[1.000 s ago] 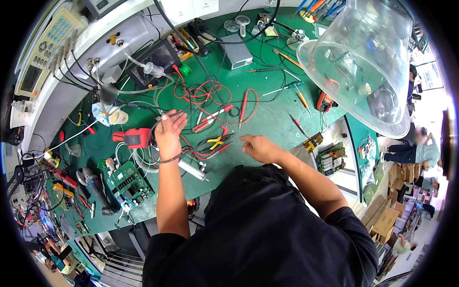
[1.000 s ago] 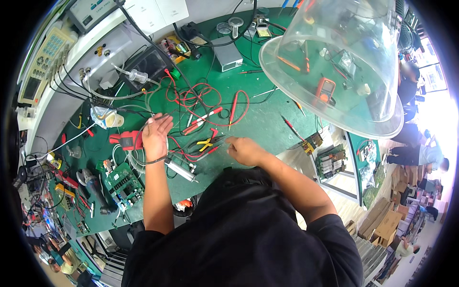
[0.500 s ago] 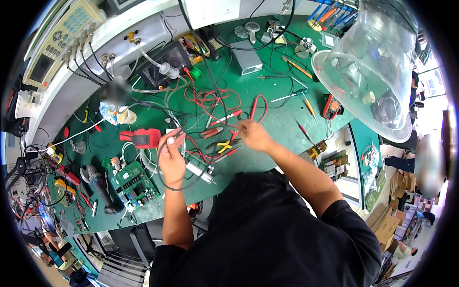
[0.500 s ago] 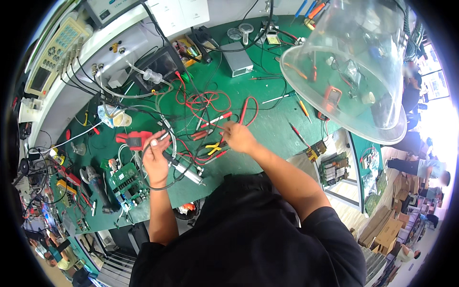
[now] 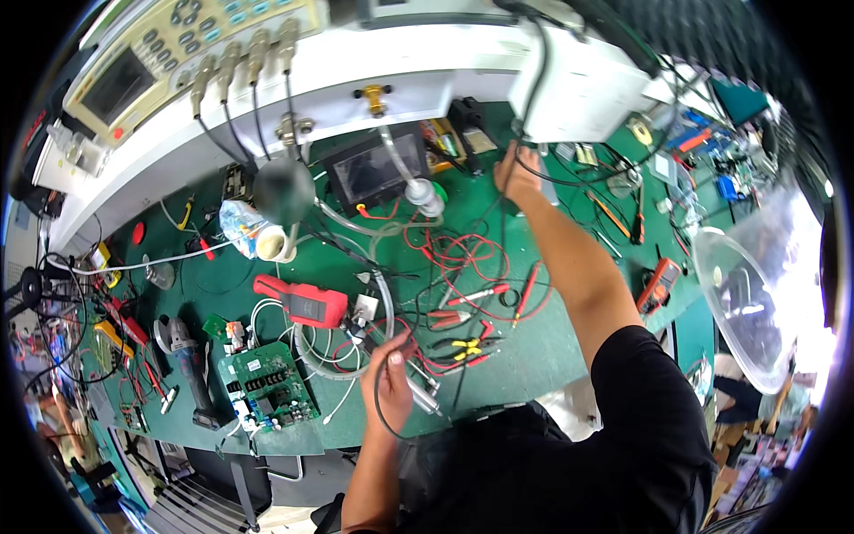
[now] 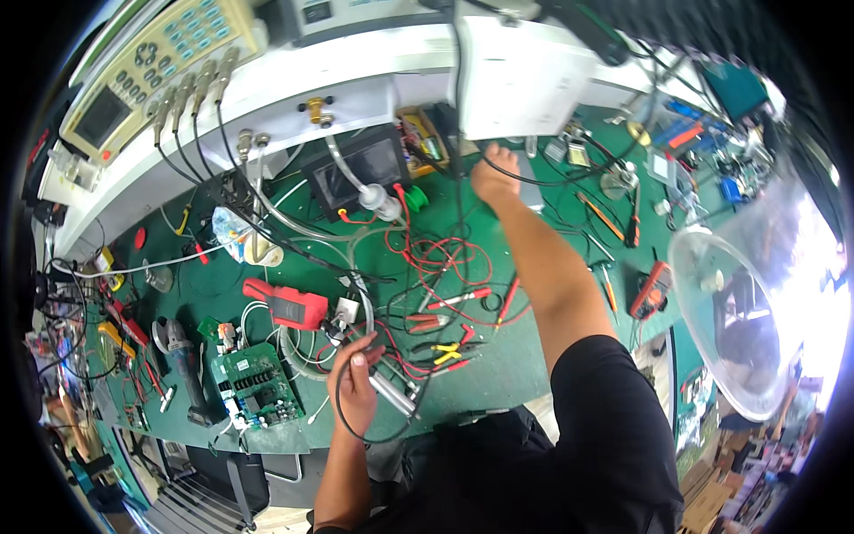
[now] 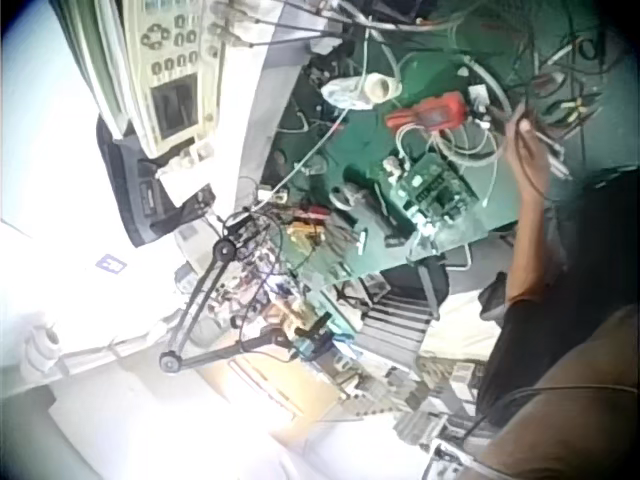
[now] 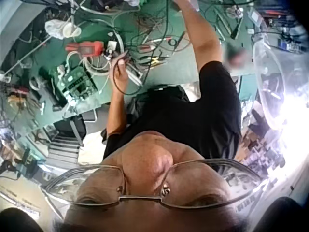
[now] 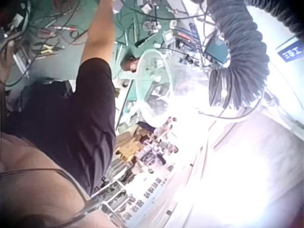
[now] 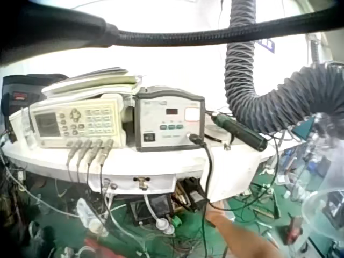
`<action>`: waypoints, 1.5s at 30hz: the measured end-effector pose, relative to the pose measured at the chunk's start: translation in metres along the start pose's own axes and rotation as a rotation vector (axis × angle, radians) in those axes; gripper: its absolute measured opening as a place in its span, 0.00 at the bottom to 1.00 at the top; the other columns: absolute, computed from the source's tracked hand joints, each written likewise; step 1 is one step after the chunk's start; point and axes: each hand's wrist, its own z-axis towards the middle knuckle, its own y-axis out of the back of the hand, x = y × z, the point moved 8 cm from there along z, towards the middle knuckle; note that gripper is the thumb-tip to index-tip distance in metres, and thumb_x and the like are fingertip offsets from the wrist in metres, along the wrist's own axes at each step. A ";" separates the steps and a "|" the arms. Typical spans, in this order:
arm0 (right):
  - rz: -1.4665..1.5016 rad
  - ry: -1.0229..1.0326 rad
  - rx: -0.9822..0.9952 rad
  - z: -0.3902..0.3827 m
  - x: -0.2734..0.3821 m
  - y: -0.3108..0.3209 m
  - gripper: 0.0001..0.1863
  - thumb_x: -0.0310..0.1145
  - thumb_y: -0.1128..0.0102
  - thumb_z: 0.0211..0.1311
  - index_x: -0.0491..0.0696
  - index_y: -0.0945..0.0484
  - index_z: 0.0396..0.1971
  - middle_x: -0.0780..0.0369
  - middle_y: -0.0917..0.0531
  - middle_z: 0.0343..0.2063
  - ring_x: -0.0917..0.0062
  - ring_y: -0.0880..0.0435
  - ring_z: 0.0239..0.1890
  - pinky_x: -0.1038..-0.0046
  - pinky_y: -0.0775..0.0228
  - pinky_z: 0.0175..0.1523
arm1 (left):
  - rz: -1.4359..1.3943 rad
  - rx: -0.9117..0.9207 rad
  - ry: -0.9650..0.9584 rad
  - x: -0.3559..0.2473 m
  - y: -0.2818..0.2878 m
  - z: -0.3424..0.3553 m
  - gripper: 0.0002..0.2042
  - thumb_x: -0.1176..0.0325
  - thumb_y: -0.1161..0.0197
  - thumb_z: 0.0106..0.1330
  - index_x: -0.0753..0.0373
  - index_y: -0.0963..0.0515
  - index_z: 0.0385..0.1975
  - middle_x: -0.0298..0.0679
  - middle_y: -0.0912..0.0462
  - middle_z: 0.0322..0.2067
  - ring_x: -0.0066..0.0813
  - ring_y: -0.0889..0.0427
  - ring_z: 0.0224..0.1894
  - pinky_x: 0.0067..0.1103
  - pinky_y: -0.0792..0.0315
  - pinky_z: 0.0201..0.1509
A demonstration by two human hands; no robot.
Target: The person solders electrical wires on a workbench. They handle a power supply unit, a soldering iron, and several wires, applying solder to connect the wires.
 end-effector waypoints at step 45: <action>1.460 -0.681 0.250 -0.405 -0.212 0.118 0.14 0.31 0.58 0.68 0.39 0.32 0.47 0.64 0.26 0.24 0.88 0.39 0.11 0.84 0.50 0.14 | 0.544 0.053 -0.054 0.038 -0.075 -0.035 0.15 0.69 0.49 0.70 0.67 0.30 0.54 0.55 0.20 0.40 0.48 0.18 0.39 0.31 0.25 0.44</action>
